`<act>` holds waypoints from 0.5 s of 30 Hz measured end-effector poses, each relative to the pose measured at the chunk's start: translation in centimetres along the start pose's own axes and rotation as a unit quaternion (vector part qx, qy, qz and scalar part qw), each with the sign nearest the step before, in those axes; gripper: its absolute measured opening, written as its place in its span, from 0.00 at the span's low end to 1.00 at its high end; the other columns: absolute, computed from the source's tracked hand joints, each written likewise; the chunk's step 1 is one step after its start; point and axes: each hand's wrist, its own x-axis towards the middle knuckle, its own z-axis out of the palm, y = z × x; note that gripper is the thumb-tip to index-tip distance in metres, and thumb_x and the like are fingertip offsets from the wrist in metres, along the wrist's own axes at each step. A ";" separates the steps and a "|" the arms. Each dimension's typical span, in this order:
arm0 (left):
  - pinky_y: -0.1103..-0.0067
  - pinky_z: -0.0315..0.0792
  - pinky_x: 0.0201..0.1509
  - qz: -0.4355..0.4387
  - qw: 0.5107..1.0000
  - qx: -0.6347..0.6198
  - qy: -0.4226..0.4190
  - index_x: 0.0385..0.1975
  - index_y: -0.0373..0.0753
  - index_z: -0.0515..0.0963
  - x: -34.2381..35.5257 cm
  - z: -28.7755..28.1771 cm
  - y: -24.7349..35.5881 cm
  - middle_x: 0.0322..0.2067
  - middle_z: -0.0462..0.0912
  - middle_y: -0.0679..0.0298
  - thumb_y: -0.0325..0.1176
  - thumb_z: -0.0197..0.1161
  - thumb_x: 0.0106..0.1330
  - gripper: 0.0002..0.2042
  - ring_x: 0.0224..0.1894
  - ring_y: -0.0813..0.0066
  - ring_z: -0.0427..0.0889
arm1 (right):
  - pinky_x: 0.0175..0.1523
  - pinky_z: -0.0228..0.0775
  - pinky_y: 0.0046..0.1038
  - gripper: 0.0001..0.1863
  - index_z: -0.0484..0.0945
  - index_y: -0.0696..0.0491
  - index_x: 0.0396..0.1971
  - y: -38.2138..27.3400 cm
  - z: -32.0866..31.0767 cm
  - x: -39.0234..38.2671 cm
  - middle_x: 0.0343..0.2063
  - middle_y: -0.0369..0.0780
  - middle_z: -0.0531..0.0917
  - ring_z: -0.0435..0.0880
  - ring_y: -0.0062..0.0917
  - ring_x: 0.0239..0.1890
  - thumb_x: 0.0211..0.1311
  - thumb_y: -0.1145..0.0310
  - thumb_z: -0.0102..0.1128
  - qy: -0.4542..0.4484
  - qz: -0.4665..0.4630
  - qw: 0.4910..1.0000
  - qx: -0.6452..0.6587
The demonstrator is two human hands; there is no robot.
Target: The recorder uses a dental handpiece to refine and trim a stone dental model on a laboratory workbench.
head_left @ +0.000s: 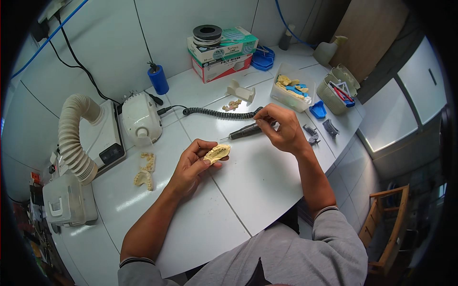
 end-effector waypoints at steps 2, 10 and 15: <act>0.72 0.82 0.71 0.015 0.998 0.012 0.059 0.69 0.32 0.72 0.0 0.2 -0.4 0.64 0.84 0.48 0.28 0.67 0.75 0.24 0.66 0.59 0.88 | 0.40 0.81 0.31 0.02 0.87 0.59 0.41 -0.5 -1.0 -1.5 0.33 0.42 0.89 0.88 0.28 0.32 0.71 0.79 0.71 -0.018 0.012 0.999 -0.036; 0.72 0.83 0.65 0.141 0.976 0.004 0.166 0.63 0.36 0.75 0.4 0.0 -1.6 0.62 0.86 0.49 0.24 0.71 0.77 0.19 0.58 0.66 0.90 | 0.41 0.84 0.36 0.04 0.86 0.60 0.40 -0.1 -2.6 -8.4 0.36 0.46 0.89 0.91 0.36 0.33 0.68 0.82 0.72 0.009 0.122 0.981 -0.150; 0.73 0.84 0.66 0.124 0.978 0.014 0.170 0.64 0.35 0.75 0.6 -0.1 -1.5 0.64 0.86 0.47 0.24 0.70 0.79 0.17 0.57 0.67 0.90 | 0.42 0.84 0.38 0.05 0.86 0.60 0.39 0.8 -2.8 -10.2 0.36 0.47 0.89 0.91 0.39 0.34 0.67 0.83 0.71 0.034 0.146 0.974 -0.171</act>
